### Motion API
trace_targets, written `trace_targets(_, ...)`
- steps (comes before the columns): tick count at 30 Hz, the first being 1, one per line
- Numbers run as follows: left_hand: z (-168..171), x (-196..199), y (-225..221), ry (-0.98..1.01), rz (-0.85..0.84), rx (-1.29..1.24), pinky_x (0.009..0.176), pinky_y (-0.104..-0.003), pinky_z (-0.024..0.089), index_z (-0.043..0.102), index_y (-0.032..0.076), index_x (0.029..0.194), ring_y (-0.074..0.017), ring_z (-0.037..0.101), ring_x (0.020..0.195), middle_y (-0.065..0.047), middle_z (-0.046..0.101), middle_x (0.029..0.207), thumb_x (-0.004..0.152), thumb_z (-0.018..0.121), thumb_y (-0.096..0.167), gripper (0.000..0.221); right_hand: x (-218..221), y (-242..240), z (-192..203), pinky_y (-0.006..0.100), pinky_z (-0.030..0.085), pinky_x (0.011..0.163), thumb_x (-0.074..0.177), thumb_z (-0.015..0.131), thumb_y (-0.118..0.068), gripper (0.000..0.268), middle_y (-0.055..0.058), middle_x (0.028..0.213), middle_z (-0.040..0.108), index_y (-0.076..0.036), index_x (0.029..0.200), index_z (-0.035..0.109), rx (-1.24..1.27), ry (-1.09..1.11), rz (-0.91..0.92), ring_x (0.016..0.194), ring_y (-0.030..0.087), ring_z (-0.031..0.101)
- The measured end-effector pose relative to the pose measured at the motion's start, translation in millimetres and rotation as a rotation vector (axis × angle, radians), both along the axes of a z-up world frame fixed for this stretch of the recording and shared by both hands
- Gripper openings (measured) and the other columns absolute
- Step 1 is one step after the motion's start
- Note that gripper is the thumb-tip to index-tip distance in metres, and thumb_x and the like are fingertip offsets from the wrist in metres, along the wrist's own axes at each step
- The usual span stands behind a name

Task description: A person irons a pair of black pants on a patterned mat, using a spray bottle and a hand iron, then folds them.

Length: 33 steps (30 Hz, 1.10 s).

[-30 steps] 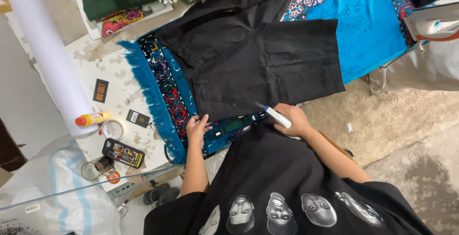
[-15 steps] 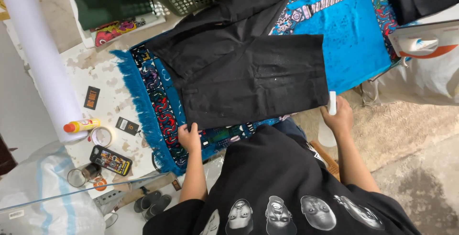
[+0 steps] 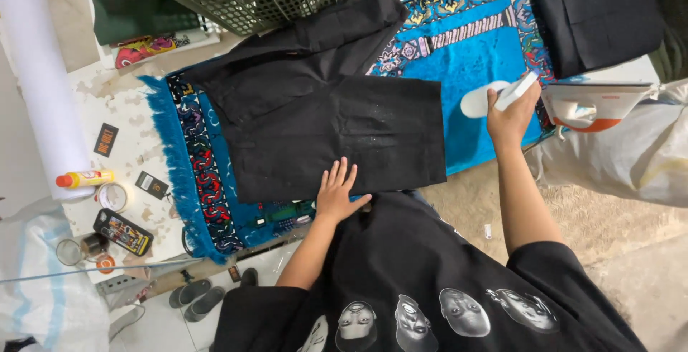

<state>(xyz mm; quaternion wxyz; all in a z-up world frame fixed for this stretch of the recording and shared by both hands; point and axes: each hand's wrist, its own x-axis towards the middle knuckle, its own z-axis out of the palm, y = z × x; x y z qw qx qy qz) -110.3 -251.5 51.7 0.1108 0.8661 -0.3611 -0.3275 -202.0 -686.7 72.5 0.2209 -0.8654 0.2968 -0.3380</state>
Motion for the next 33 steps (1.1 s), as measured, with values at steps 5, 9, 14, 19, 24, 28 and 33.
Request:
trace_targets(5, 0.2, 10.2, -22.3, -0.036, 0.07, 0.052, 0.126, -0.051, 0.018, 0.044, 0.02, 0.154, -0.027, 0.026, 0.153, -0.009, 0.029, 0.164, 0.09, 0.049, 0.075, 0.085, 36.3, -35.0, -30.8, 0.058, 0.034, 0.115, 0.097, 0.089, -0.01, 0.073, 0.035, 0.139, 0.046, 0.007, 0.148, 0.04, 0.081, -0.02, -0.007, 0.133, 0.053, 0.045)
trace_targets(9, 5.3, -2.2, -60.9, -0.242, 0.301, -0.14, 0.125, -0.056, 0.015, 0.032, 0.008, 0.161, -0.038, 0.022, 0.155, -0.023, 0.021, 0.168, 0.098, 0.056, 0.052, 0.081, 40.0, -26.2, -25.3, 0.057, 0.04, 0.116, 0.097, 0.094, -0.023, 0.091, 0.033, 0.149, 0.049, -0.002, 0.158, 0.03, 0.189, 0.031, -0.108, 0.138, 0.047, 0.05)
trace_targets(14, -15.3, -15.2, -71.3, -0.127, 0.241, -0.015, 0.124, -0.063, -0.001, 0.019, 0.019, 0.166, -0.0408, 0.0, 0.158, -0.023, 0.002, 0.171, 0.098, 0.045, 0.066, 0.087, -20.5, 47.9, -29.0, 0.051, 0.014, 0.129, 0.091, 0.096, -0.025, 0.115, 0.03, 0.168, 0.014, 0.003, 0.166, 0.014, 0.016, -0.047, 0.011, 0.157, 0.042, 0.019)
trace_targets(19, 0.3, -3.7, -69.3, -0.041, 0.176, 0.063, 0.123, -0.064, 0.0, 0.016, 0.027, 0.166, -0.042, -0.004, 0.158, -0.023, -0.001, 0.171, 0.095, 0.045, 0.073, 0.089, -68.7, 129.9, -59.6, 0.056, 0.013, 0.125, 0.092, 0.061, -0.056, 0.094, 0.022, 0.167, 0.03, 0.0, 0.161, 0.031, -0.236, 0.516, 0.606, 0.156, 0.037, 0.024)
trace_targets(24, -9.7, -5.5, -53.0, -0.108, 0.295, -0.147, 0.127, -0.053, 0.014, 0.025, 0.018, 0.165, -0.0339, 0.016, 0.158, -0.018, 0.017, 0.171, 0.104, 0.051, 0.05, 0.074, -90.1, 117.5, -72.7, 0.054, 0.015, 0.127, 0.099, 0.043, -0.064, 0.082, 0.003, 0.172, 0.025, -0.016, 0.164, 0.03, -0.263, 0.804, 0.654, 0.159, 0.023, 0.021)
trace_targets(28, -26.9, -33.5, -17.9, -0.233, 0.43, -0.238, 0.126, -0.049, 0.019, 0.028, 0.006, 0.163, -0.0338, 0.026, 0.154, -0.021, 0.024, 0.168, 0.108, 0.048, 0.037, 0.066, -117.4, 93.1, -83.0, 0.053, 0.02, 0.125, 0.1, 0.048, -0.057, 0.07, -0.002, 0.169, 0.032, -0.021, 0.16, 0.041, -0.194, 0.789, 0.575, 0.157, 0.024, 0.026)
trace_targets(33, -25.7, -55.9, 12.3, -0.249, 0.329, -0.153, 0.125, -0.054, 0.013, 0.032, 0.013, 0.163, -0.0333, 0.022, 0.155, -0.017, 0.024, 0.169, 0.107, 0.048, 0.043, 0.065, -156.3, 15.2, -85.6, 0.039, 0.057, 0.085, 0.084, 0.09, 0.002, 0.076, 0.016, 0.128, 0.046, -0.003, 0.144, 0.044, 0.109, -0.096, -0.319, 0.115, 0.035, 0.055)
